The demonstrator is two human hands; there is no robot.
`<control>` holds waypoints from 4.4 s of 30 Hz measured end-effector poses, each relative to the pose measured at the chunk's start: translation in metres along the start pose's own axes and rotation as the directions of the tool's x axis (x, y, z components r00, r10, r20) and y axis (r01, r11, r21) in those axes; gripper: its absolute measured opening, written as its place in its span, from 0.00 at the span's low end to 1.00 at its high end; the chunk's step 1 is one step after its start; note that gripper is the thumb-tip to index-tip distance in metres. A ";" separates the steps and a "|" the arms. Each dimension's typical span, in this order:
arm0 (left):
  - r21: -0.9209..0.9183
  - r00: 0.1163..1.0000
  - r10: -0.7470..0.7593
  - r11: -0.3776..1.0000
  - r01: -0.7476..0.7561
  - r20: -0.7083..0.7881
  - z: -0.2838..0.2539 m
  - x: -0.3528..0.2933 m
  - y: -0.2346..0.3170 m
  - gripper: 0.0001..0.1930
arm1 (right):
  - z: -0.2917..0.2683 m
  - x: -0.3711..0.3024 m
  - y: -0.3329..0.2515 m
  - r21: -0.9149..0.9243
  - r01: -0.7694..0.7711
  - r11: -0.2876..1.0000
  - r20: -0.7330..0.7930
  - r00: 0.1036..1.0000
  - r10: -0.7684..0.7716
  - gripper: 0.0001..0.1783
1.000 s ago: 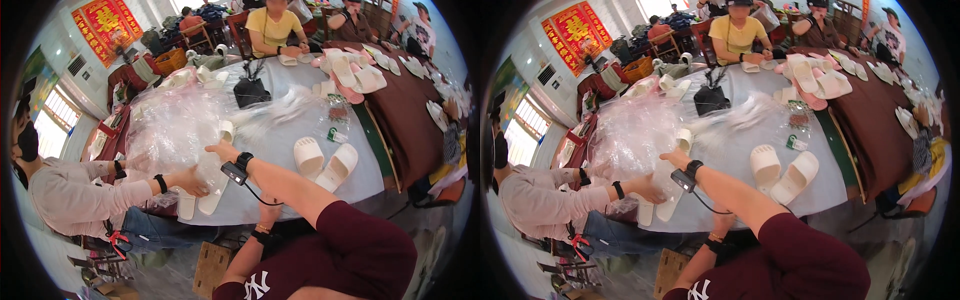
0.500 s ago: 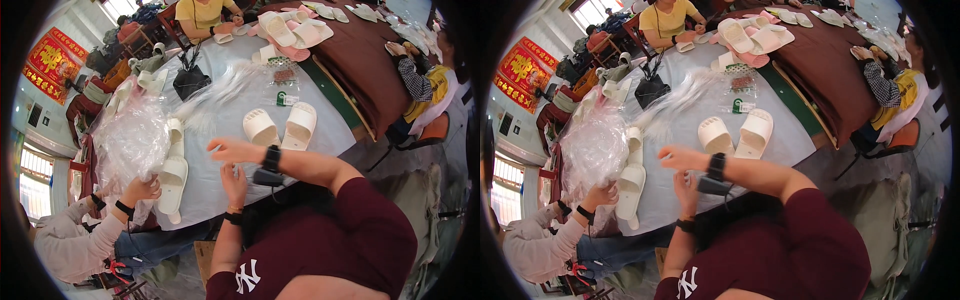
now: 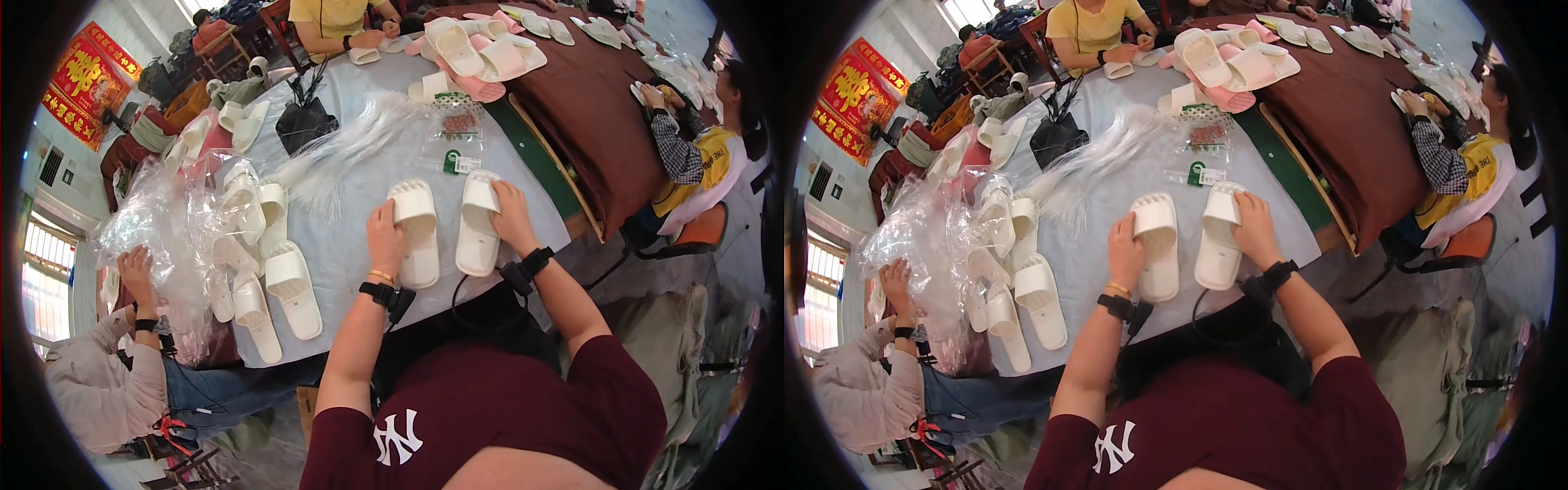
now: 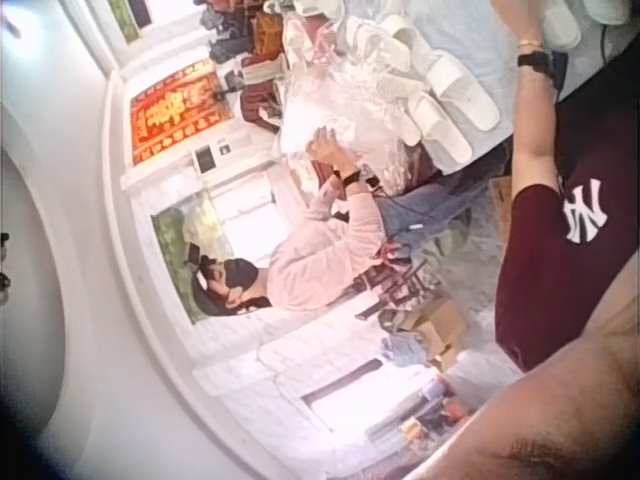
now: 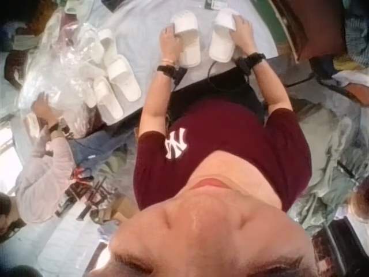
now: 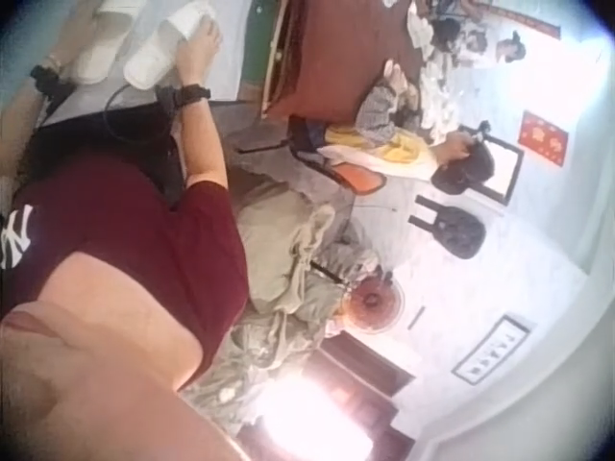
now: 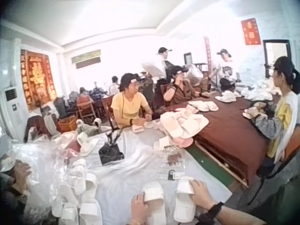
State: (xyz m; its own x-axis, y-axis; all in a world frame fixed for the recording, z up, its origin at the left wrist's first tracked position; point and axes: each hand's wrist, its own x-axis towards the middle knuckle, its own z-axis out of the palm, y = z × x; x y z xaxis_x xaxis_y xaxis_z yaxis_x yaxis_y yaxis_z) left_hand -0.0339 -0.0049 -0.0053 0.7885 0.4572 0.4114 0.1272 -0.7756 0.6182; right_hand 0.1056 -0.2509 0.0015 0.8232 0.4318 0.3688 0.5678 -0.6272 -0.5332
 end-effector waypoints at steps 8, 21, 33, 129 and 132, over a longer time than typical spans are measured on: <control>0.010 0.985 -0.147 0.989 0.149 -0.094 -0.040 -0.054 0.013 0.24 | -0.015 -0.015 -0.027 0.256 0.219 0.942 0.022 0.972 -0.232 0.33; -0.015 0.921 -0.215 0.972 0.232 0.326 -0.080 -0.033 0.010 0.29 | 0.028 -0.022 -0.049 0.361 0.257 0.896 0.212 0.914 -0.347 0.36; 0.552 0.968 -0.098 0.833 -0.048 0.232 -0.027 0.068 -0.071 0.11 | 0.027 -0.028 -0.055 0.386 0.236 0.892 0.189 0.926 -0.327 0.37; 0.410 0.915 -0.404 0.834 0.370 -0.004 -0.062 0.070 -0.106 0.08 | 0.015 -0.008 -0.069 0.446 0.225 0.866 0.466 0.768 -0.439 0.32; 0.425 0.905 -0.426 0.816 0.393 -0.018 -0.063 0.071 -0.111 0.09 | 0.017 -0.009 -0.069 0.457 0.224 0.860 0.460 0.768 -0.445 0.32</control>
State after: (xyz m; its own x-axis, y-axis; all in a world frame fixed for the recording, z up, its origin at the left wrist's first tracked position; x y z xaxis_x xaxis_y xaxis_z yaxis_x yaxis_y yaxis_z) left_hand -0.0300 0.1409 -0.0023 0.6484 0.7517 0.1207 0.6688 -0.6382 0.3813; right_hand 0.0589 -0.2004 0.0219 0.3803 0.9090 0.1704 0.6738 -0.1461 -0.7243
